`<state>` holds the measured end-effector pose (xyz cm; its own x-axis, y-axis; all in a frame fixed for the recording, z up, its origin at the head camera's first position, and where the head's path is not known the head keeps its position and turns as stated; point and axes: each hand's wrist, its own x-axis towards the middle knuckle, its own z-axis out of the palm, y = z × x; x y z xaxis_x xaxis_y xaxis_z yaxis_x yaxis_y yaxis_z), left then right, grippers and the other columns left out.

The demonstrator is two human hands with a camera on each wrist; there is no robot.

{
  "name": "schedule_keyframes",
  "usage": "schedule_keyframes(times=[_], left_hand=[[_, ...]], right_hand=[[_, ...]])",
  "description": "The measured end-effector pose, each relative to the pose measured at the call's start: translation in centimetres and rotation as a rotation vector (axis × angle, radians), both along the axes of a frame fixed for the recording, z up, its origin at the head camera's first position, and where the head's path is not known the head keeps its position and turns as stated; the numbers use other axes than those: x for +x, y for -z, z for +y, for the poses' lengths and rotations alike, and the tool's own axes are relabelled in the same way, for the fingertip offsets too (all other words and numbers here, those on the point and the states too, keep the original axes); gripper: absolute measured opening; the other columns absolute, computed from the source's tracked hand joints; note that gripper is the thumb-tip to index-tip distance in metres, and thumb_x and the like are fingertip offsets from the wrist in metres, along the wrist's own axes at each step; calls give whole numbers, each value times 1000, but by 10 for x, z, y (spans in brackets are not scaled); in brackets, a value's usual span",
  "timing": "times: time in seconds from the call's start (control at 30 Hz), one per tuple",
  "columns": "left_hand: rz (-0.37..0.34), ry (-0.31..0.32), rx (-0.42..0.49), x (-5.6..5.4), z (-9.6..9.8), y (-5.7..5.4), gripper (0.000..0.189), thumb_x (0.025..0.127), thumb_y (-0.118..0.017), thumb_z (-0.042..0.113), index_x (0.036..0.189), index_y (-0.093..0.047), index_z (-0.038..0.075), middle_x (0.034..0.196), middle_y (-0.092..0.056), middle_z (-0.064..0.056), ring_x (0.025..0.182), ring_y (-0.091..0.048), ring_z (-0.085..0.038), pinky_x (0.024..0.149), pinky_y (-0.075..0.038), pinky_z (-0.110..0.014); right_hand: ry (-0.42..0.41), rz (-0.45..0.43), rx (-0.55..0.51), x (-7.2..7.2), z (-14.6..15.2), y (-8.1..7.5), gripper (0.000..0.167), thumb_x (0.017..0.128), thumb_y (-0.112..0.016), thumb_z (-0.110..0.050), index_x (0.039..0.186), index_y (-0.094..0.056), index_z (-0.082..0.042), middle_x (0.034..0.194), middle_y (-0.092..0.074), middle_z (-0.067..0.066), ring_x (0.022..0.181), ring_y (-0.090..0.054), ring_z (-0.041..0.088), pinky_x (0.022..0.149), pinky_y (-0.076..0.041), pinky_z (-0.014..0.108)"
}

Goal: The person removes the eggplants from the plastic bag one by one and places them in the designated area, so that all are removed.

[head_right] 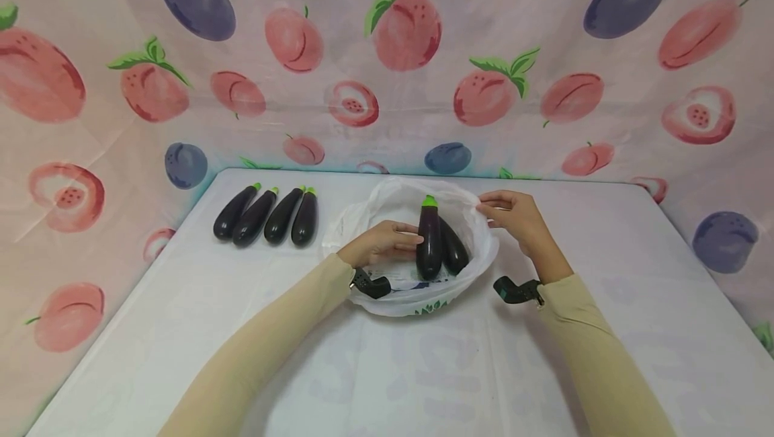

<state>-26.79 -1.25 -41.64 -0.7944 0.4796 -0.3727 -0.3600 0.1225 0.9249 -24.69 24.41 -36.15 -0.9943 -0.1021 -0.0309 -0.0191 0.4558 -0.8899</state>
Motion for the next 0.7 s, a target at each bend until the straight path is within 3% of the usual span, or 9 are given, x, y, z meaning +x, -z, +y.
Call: schedule_keyframes(times=[0.13,0.37,0.7], left_hand=[[71,19,-96,1,-6,-5,46,88,-65,14,131,-53,2,121,-63,-17,110,-63,-26,100,-48,-32],[66,29,-82,5,-15,-15,46,90,-63,11,132,-51,-2,126,-60,-19,114,-61,-28,98,-50,-33],[68,45,-160,12,-31,-24,46,89,-64,12,131,-52,-2,123,-62,-18,109,-64,-27,96,-51,-32]], right_hand=[[-3,0,-13,0,0,0,51,91,-61,-28,126,-50,8,81,-59,-30,79,-58,-9,71,-54,12],[-10,2,-16,0,1,0,51,91,-62,-28,126,-50,8,81,-60,-30,79,-59,-9,71,-54,13],[-5,5,-5,0,1,0,50,92,-61,-28,126,-51,7,80,-60,-30,78,-58,-9,71,-53,12]])
